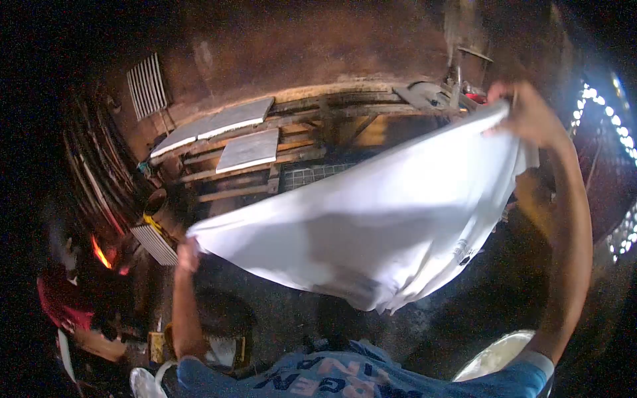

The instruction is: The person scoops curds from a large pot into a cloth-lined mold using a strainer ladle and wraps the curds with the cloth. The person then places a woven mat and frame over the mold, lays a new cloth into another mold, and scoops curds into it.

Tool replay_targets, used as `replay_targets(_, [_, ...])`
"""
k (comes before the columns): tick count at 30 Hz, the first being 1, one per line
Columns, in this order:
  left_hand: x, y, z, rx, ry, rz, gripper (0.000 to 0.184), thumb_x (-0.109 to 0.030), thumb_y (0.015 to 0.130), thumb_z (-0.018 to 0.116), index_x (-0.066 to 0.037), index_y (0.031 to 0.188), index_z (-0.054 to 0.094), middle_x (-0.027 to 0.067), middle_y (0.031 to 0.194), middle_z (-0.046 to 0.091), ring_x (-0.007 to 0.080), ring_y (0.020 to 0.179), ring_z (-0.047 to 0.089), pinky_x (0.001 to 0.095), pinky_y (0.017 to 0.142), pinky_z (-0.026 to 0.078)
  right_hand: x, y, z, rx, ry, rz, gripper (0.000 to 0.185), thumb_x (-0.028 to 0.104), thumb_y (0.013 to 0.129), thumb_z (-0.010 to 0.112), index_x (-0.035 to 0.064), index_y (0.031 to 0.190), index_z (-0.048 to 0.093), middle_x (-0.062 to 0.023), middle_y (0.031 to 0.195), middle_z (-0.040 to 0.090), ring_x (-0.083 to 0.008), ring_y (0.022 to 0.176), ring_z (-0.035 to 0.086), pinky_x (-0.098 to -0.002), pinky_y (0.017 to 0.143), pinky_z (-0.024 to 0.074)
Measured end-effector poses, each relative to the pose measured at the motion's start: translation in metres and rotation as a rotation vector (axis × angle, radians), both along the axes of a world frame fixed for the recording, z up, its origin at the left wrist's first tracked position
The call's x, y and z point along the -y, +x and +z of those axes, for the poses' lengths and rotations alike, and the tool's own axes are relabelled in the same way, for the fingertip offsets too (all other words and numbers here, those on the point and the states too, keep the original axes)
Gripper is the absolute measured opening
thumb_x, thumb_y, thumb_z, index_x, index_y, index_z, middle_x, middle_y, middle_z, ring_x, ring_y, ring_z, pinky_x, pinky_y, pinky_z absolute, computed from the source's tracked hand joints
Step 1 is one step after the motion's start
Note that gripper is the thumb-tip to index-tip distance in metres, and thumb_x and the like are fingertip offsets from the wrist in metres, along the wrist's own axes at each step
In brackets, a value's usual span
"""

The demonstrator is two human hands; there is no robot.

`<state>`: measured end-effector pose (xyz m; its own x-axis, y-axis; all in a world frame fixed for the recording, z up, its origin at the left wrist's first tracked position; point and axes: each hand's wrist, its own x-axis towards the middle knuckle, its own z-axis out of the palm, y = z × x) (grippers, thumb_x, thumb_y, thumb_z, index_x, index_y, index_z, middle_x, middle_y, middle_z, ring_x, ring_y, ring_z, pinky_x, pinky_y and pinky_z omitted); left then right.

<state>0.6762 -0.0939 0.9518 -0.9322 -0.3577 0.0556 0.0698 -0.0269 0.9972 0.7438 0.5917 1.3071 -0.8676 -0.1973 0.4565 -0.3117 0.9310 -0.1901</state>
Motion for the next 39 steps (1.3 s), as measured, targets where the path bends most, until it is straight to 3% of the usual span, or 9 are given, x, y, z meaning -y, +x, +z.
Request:
replay_targets(4, [0.001, 0.010, 0.100, -0.209, -0.549, -0.365, 0.017, -0.015, 0.078, 0.062, 0.000, 0.085, 0.057, 0.0025, 0.075, 0.057, 0.0099, 0.073, 0.051, 0.0276, 0.064, 0.044, 0.000, 0.020, -0.059, -0.191, 0.670, -0.148, 0.072, 0.027, 0.038, 0.083, -0.0046, 0.098, 0.059, -0.0230, 0.096, 0.058, -0.0397, 0.096, 0.054, -0.0442, 0.084, 0.0438])
replay_targets(7, [-0.046, 0.043, 0.162, -0.081, -1.231, -0.365, 0.016, -0.015, 0.067, 0.068, -0.003, 0.076, 0.060, 0.0135, 0.063, 0.058, 0.0221, 0.065, 0.059, 0.0328, 0.061, 0.046, -0.076, 0.014, -0.121, -0.193, 0.629, -0.567, 0.025, 0.014, 0.058, 0.072, -0.0018, 0.075, 0.063, -0.0215, 0.074, 0.062, -0.0346, 0.072, 0.062, -0.0423, 0.065, 0.0501])
replay_targets(11, [-0.003, 0.043, 0.129, -0.128, -1.870, 0.105, 0.016, -0.015, 0.064, 0.060, -0.005, 0.075, 0.066, 0.0143, 0.067, 0.061, 0.0320, 0.066, 0.061, 0.0427, 0.060, 0.048, -0.117, 0.042, -0.178, -0.107, 0.654, -0.884, 0.026, 0.023, 0.073, 0.055, 0.0005, 0.086, 0.061, -0.0212, 0.075, 0.061, -0.0391, 0.072, 0.061, -0.0466, 0.067, 0.0493])
replay_targets(15, [0.016, 0.062, 0.109, 0.110, -1.474, 0.143, 0.020, -0.020, 0.069, 0.058, -0.002, 0.077, 0.064, 0.0172, 0.070, 0.062, 0.0314, 0.068, 0.061, 0.0419, 0.062, 0.050, -0.210, 0.055, -0.256, -0.346, 0.667, -0.803, 0.040, 0.033, 0.079, 0.053, 0.0038, 0.107, 0.050, -0.0180, 0.077, 0.062, -0.0332, 0.068, 0.062, -0.0432, 0.056, 0.0506])
replay_targets(18, [0.050, 0.071, 0.064, 0.329, -0.374, -0.280, 0.040, -0.034, 0.084, 0.053, 0.002, 0.101, 0.058, 0.0174, 0.083, 0.064, 0.0269, 0.081, 0.063, 0.0419, 0.070, 0.051, -0.114, 0.067, -0.219, 0.453, -0.975, -0.697, 0.041, 0.039, 0.086, 0.045, 0.0054, 0.109, 0.051, -0.0135, 0.083, 0.063, -0.0229, 0.066, 0.063, -0.0364, 0.041, 0.0477])
replay_targets(19, [0.033, 0.082, 0.059, 0.259, -0.194, -0.136, 0.048, -0.039, 0.086, 0.051, 0.002, 0.110, 0.052, 0.0168, 0.095, 0.061, 0.0262, 0.091, 0.060, 0.0425, 0.077, 0.049, -0.103, 0.065, -0.243, 0.206, -1.173, -0.610, 0.046, 0.045, 0.088, 0.039, 0.0063, 0.110, 0.051, -0.0086, 0.089, 0.064, -0.0142, 0.062, 0.061, -0.0303, 0.030, 0.0415])
replay_targets(21, [0.011, 0.093, 0.030, 0.045, 0.249, 0.068, 0.060, -0.044, 0.086, 0.051, 0.001, 0.124, 0.042, 0.0154, 0.120, 0.050, 0.0266, 0.109, 0.050, 0.0428, 0.092, 0.041, -0.031, 0.069, -0.227, -0.107, -1.505, -0.236, 0.047, 0.037, 0.091, 0.041, 0.0074, 0.127, 0.041, -0.0106, 0.108, 0.057, -0.0214, 0.089, 0.059, -0.0354, 0.070, 0.0503])
replay_targets(23, [-0.014, 0.105, 0.037, -0.131, 0.392, 0.157, 0.061, -0.049, 0.086, 0.045, -0.002, 0.125, 0.042, 0.0145, 0.120, 0.051, 0.0273, 0.107, 0.051, 0.0416, 0.089, 0.044, 0.011, 0.076, -0.212, -0.233, -1.448, 0.181, 0.058, 0.032, 0.089, 0.045, 0.0042, 0.137, 0.027, -0.0104, 0.133, 0.040, -0.0222, 0.120, 0.041, -0.0358, 0.103, 0.0305])
replay_targets(39, [-0.022, 0.028, 0.138, -0.834, 0.191, 0.124, 0.046, -0.035, 0.092, 0.035, -0.001, 0.122, 0.045, 0.0150, 0.115, 0.054, 0.0268, 0.099, 0.056, 0.0394, 0.085, 0.048, -0.088, -0.004, -0.094, -0.429, -1.303, -0.069, 0.059, 0.031, 0.088, 0.047, 0.0018, 0.136, 0.027, -0.0134, 0.136, 0.036, -0.0260, 0.123, 0.039, -0.0420, 0.104, 0.0300])
